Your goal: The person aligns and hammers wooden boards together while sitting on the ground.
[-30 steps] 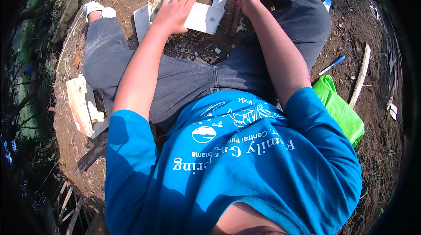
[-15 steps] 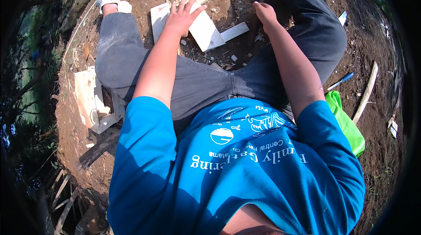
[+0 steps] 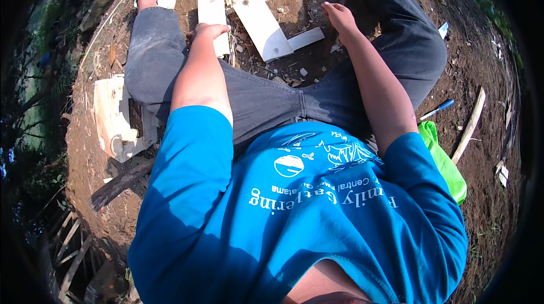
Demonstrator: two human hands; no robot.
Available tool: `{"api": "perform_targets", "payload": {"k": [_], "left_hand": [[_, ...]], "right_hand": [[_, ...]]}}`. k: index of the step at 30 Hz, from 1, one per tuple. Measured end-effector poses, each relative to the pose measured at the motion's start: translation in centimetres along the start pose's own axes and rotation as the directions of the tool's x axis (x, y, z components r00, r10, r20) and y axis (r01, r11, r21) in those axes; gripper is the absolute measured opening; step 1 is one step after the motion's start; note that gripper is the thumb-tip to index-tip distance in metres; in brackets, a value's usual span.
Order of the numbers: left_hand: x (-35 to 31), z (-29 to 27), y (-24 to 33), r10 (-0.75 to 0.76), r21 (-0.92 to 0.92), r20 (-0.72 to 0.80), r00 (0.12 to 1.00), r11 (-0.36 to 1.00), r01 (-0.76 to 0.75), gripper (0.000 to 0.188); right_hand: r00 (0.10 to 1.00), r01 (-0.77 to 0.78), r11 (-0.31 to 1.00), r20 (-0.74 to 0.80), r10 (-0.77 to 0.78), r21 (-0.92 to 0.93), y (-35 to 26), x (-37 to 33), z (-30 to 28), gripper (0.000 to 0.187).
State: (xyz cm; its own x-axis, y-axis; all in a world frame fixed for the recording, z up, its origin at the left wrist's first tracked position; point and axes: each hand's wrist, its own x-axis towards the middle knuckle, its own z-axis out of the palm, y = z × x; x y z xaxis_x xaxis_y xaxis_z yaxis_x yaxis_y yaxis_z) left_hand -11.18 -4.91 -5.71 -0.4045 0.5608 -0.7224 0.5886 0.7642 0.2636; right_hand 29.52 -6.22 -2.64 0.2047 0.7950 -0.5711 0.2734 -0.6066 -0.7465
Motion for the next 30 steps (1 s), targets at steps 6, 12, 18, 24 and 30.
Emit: {"api": "perform_targets", "payload": {"k": [6,12,18,24,30], "left_hand": [[-3.1,-2.8,5.6,0.279,-0.571,-0.181,0.943,0.751,-0.331,0.073],[-10.3,3.1,11.1,0.59,-0.175,-0.099,0.801,0.782,-0.598,0.104],[-8.4,4.0,10.8,0.612,-0.062,0.209,0.763,0.787,-0.614,0.067],[-3.9,3.2,7.4,0.451,0.181,-0.205,0.869,0.89,-0.419,0.067],[-5.9,5.0,7.9,0.486,0.368,-0.123,0.866,0.832,-0.415,0.081]], "right_hand": [[0.945,0.243,0.969,0.214,-0.249,0.052,-3.6,-2.9,1.9,0.053],[0.887,0.078,0.848,0.351,-0.299,0.524,-7.6,-6.1,5.8,0.046],[0.973,0.156,0.984,0.157,-0.168,0.084,-0.7,-0.5,1.7,0.04],[0.978,0.136,0.985,0.174,-0.116,-0.105,0.3,0.6,2.5,0.041],[0.986,0.123,0.958,0.139,-0.089,-0.26,0.9,0.5,2.6,0.039]]}}
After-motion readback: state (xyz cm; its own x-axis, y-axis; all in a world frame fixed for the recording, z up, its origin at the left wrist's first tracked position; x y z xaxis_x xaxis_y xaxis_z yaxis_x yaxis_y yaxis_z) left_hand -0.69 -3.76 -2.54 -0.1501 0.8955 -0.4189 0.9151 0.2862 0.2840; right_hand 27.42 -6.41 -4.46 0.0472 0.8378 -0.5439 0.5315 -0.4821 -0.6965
